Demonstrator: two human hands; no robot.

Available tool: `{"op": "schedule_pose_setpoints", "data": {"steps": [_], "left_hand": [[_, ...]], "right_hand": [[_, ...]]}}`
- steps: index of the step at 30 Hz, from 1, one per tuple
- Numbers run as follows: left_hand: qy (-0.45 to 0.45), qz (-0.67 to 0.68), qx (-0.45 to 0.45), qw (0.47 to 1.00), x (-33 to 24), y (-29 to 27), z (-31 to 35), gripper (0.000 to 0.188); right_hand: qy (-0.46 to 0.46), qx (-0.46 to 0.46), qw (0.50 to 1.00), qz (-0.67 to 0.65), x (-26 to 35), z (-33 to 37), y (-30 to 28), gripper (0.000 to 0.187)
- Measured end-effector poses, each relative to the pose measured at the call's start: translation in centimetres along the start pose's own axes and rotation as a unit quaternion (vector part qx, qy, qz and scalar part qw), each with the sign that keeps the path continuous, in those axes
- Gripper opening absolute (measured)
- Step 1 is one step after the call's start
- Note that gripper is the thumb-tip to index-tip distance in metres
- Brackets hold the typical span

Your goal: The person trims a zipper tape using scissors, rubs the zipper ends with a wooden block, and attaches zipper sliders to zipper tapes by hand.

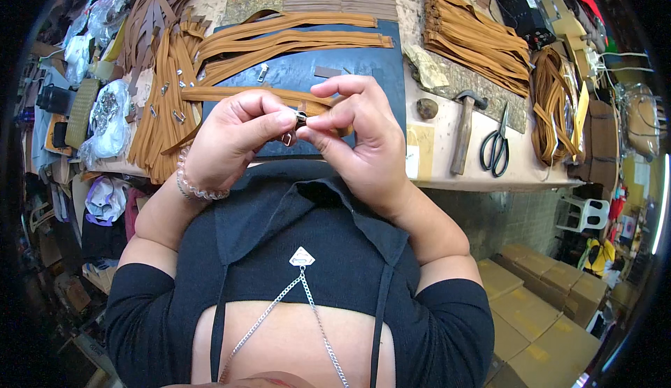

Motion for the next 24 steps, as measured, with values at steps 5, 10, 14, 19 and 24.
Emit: {"op": "schedule_pose_setpoints", "data": {"steps": [5,10,14,19,24], "left_hand": [[0.007,-0.022,-0.007,1.000,-0.7,-0.1,0.1,0.014],[-0.009,-0.042,-0.013,0.999,-0.7,-0.1,0.3,0.014],[-0.016,-0.103,-0.019,0.994,-1.2,0.0,0.4,0.015],[-0.032,-0.123,-0.004,0.992,-0.8,0.1,0.2,0.014],[-0.016,-0.003,0.009,1.000,-0.2,0.7,0.2,0.013]], "right_hand": [[0.161,0.018,0.965,-0.207,-2.0,0.8,0.7,0.043],[0.189,0.035,0.957,-0.219,-2.4,1.0,1.2,0.048],[0.205,0.029,0.946,-0.249,-2.1,1.1,1.5,0.045],[0.219,0.029,0.935,-0.277,-2.2,1.5,1.6,0.041],[0.171,0.019,0.936,-0.306,-2.3,1.5,1.5,0.040]]}}
Point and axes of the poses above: each hand's wrist, its own z-axis away from the middle knuckle, its own y-axis out of the palm, x = y × z, the point moved 9 cm from there along -z, towards the middle knuckle
